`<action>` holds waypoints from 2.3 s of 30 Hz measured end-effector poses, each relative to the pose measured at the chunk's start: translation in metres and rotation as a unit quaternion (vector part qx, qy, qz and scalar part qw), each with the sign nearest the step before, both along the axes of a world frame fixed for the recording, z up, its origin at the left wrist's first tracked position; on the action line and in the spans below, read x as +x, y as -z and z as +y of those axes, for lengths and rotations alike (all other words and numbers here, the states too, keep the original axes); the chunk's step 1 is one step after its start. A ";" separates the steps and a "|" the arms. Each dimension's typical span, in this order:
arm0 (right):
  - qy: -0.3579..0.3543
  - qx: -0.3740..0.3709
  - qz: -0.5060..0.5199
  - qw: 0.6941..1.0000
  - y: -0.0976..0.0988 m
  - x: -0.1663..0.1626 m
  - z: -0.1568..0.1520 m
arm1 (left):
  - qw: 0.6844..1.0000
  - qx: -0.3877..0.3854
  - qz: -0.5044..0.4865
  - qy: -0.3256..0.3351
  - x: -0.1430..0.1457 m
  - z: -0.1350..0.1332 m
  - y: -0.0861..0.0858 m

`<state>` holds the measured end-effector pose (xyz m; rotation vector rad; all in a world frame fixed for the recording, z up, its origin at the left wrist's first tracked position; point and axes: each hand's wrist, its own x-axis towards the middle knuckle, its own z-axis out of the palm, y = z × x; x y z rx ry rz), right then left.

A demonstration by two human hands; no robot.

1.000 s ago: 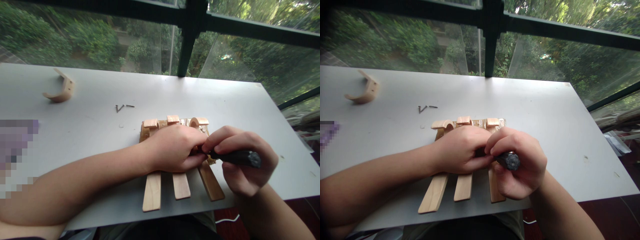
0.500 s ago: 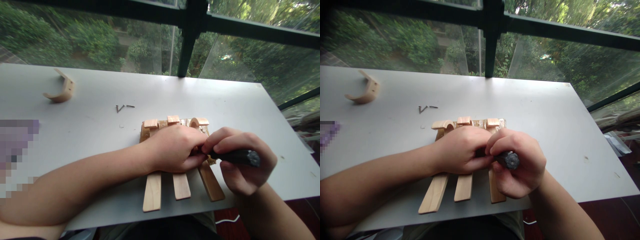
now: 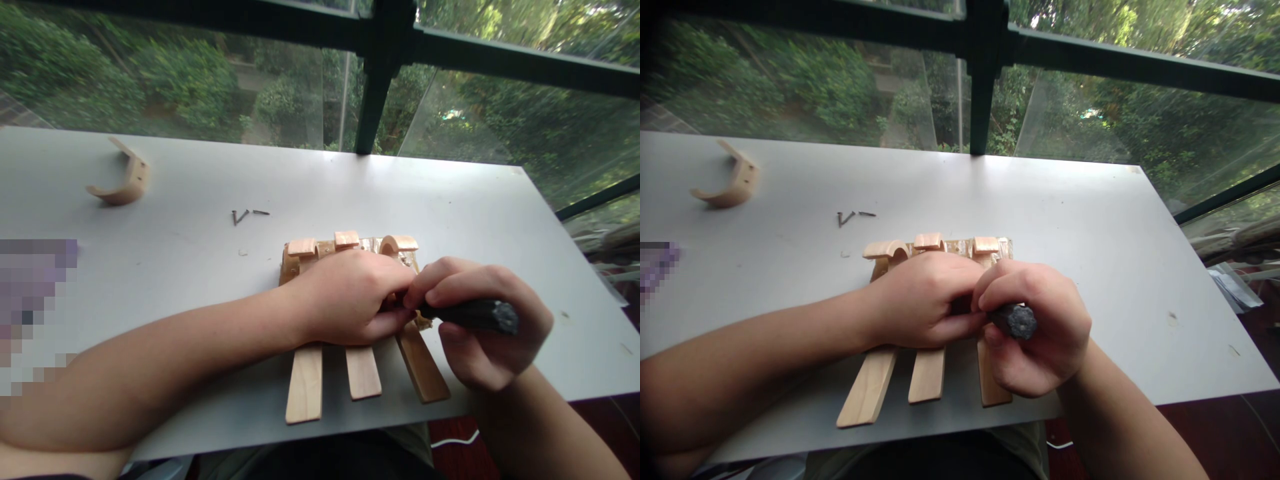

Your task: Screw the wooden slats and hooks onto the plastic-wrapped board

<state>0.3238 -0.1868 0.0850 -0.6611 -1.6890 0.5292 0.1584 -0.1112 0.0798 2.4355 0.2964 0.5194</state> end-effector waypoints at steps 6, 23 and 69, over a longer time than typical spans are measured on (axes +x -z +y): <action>-0.009 -0.005 0.011 1.000 0.002 0.001 -0.002 | 1.000 0.001 -0.001 0.003 -0.001 0.001 -0.001; 0.000 0.003 -0.009 1.000 0.004 0.002 -0.001 | 1.000 0.001 0.007 -0.013 -0.001 0.000 0.000; 0.011 0.009 0.000 1.000 0.009 0.000 -0.001 | 1.000 0.001 -0.005 -0.010 0.000 0.002 0.000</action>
